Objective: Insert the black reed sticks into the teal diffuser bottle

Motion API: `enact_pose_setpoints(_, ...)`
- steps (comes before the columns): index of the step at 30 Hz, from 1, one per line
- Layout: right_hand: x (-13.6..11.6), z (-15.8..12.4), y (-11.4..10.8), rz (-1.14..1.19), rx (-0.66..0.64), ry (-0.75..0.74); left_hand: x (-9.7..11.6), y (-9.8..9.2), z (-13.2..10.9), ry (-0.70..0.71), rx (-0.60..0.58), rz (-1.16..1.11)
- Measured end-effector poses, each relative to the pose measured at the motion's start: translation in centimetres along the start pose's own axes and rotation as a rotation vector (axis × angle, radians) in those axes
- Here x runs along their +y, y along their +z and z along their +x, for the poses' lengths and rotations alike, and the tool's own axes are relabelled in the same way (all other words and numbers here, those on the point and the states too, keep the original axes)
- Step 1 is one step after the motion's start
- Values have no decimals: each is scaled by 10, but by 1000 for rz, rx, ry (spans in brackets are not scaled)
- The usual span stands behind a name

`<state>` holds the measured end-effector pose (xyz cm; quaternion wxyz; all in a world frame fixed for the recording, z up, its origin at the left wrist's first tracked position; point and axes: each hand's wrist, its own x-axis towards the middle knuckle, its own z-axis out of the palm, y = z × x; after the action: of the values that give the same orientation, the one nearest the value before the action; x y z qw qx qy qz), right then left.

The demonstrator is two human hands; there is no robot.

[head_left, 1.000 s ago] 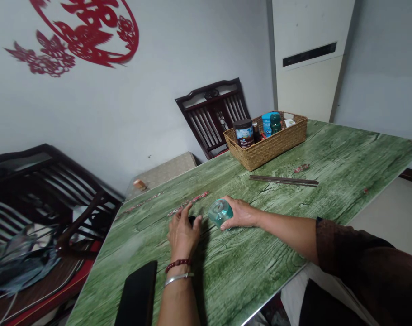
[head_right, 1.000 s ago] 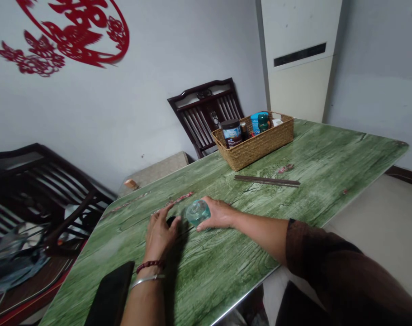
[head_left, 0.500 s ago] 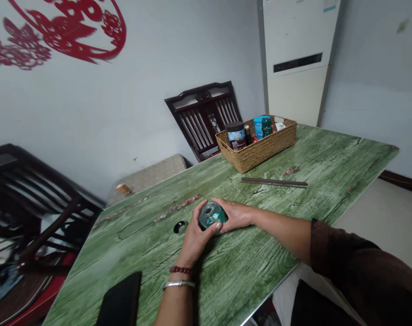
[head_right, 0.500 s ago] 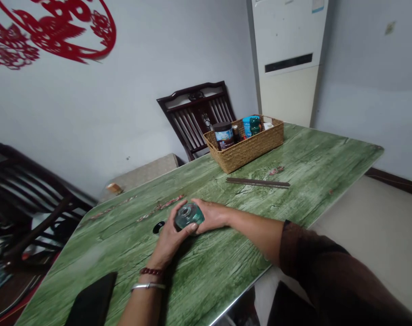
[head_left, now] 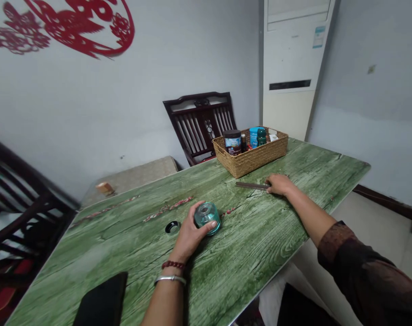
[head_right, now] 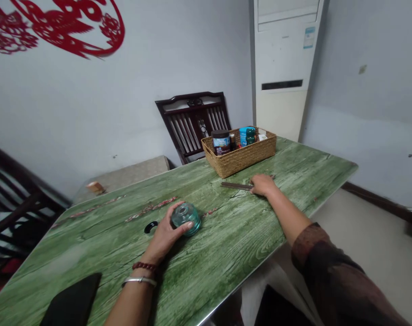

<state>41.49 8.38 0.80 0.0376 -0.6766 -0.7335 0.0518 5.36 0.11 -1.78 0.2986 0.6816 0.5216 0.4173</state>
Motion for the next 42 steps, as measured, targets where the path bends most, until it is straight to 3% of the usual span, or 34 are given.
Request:
enact_pose_setpoints(4,0,1,8,53,7,-60,4,1,0,1,-4,3)
enact_pose_setpoints(13,-53,16,13,41,53,-181,6,3,-1,12,5,-2)
enact_pose_setpoints(18,-69,14,14,10,113,-183,5,3,-1,14,18,-2)
enact_pose_setpoints(28,-73,-3,23,-87,219,-280,7,3,-1,26,25,-11)
enact_pose_setpoints(36,-75,-8,20,53,101,-255,7,2,-1,17,26,3)
enact_pose_setpoints(42,-75,-8,21,30,117,-256,5,2,0,31,32,6)
